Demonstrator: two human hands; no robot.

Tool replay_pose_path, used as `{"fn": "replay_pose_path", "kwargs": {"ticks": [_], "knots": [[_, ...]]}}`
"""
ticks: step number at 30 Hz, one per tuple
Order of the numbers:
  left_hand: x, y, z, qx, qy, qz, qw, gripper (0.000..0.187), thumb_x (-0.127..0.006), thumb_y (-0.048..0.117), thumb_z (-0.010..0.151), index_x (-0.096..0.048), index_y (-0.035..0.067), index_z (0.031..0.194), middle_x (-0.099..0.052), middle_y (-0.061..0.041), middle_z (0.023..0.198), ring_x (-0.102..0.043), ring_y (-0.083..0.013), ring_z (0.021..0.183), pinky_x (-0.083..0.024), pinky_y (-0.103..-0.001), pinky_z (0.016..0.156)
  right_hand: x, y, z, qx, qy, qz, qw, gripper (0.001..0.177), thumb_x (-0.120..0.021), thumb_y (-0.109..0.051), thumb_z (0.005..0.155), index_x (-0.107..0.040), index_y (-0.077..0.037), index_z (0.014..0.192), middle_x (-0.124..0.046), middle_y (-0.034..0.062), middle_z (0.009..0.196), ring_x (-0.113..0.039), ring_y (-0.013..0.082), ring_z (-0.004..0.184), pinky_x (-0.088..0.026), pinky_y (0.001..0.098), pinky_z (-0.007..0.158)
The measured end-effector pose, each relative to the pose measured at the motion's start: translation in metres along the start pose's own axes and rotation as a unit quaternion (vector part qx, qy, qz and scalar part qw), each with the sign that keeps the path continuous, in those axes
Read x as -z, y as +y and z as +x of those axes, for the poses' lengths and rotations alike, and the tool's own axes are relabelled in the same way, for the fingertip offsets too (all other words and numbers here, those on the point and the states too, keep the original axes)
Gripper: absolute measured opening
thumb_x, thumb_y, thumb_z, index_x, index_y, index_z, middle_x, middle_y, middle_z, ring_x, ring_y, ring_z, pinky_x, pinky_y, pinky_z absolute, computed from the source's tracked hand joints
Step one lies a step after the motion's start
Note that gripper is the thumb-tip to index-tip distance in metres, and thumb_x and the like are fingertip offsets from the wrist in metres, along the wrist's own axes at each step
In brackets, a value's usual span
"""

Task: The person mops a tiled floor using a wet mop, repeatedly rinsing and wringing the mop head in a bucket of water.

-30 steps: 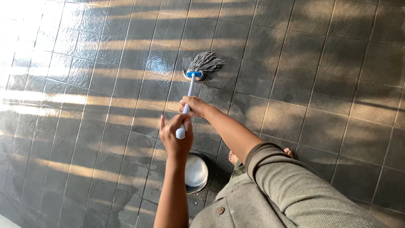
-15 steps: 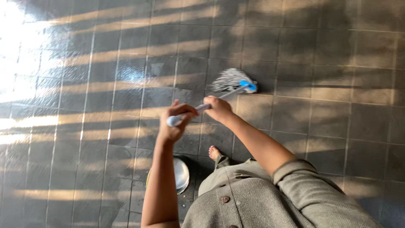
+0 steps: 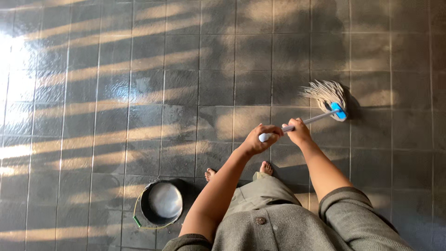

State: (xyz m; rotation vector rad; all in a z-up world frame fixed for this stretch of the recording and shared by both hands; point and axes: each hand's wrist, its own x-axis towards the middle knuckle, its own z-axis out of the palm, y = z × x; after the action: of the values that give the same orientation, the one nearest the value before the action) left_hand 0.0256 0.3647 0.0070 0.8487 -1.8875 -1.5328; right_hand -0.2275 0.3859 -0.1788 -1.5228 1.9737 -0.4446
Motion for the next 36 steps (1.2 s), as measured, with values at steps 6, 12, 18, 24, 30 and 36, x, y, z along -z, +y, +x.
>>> {"fn": "replay_pose_path", "kwargs": {"ticks": [6,12,18,24,30,36], "knots": [[0.088,0.028,-0.038,0.048,0.094,0.068,0.992,0.013,-0.062,0.011,0.094,-0.073,0.011,0.101,-0.076,-0.003,0.091,-0.073,-0.0199,0.088,-0.034,-0.050,0.116,-0.045,-0.112,0.028,0.114,0.046,0.026,0.992,0.027,-0.072,-0.031,0.093,-0.064,-0.006,0.088,-0.064,0.0170,0.100,-0.063,0.0412,0.093,-0.050,0.0502,0.076],[0.192,0.065,-0.155,0.083,0.271,0.153,0.947,0.009,-0.065,0.013,0.092,-0.073,0.012,0.097,-0.077,-0.001,0.093,-0.074,-0.0200,0.090,-0.025,-0.056,0.121,-0.137,-0.289,0.037,0.264,-0.029,0.105,0.958,0.024,-0.075,-0.026,0.091,-0.064,-0.006,0.084,-0.063,0.0167,0.090,-0.065,0.0377,0.083,-0.051,0.0468,0.074],[0.263,0.071,-0.274,0.115,0.460,0.259,0.841,0.006,-0.065,0.014,0.094,-0.071,0.012,0.095,-0.078,-0.001,0.098,-0.075,-0.0212,0.093,-0.028,-0.055,0.120,-0.312,-0.453,0.041,0.266,-0.222,0.318,0.883,0.020,-0.076,-0.019,0.088,-0.061,-0.007,0.084,-0.058,0.0121,0.083,-0.061,0.0296,0.074,-0.052,0.0421,0.067],[0.299,0.057,-0.343,0.155,0.568,0.301,0.750,0.008,-0.063,0.015,0.093,-0.069,0.010,0.095,-0.077,-0.002,0.100,-0.074,-0.0237,0.096,-0.027,-0.054,0.119,-0.403,-0.579,-0.013,0.248,-0.337,0.230,0.879,0.018,-0.069,-0.019,0.085,-0.058,-0.009,0.094,-0.062,0.0098,0.089,-0.068,0.0246,0.079,-0.053,0.0391,0.067],[0.339,0.075,-0.391,0.177,0.587,0.324,0.721,0.015,-0.059,0.018,0.092,-0.073,0.013,0.089,-0.079,-0.003,0.089,-0.076,-0.0221,0.083,-0.025,-0.058,0.122,-0.388,-0.645,-0.071,0.392,-0.315,0.050,0.863,0.018,-0.072,-0.026,0.089,-0.062,-0.014,0.097,-0.068,0.0090,0.108,-0.069,0.0326,0.094,-0.054,0.0451,0.079],[0.369,0.122,-0.405,0.189,0.583,0.276,0.741,0.023,-0.056,0.019,0.088,-0.076,0.010,0.081,-0.075,-0.006,0.072,-0.072,-0.0201,0.067,-0.036,-0.049,0.118,-0.344,-0.657,-0.081,0.434,-0.265,0.015,0.861,0.018,-0.069,-0.023,0.089,-0.063,-0.014,0.103,-0.068,0.0111,0.110,-0.068,0.0371,0.102,-0.054,0.0488,0.086]]}}
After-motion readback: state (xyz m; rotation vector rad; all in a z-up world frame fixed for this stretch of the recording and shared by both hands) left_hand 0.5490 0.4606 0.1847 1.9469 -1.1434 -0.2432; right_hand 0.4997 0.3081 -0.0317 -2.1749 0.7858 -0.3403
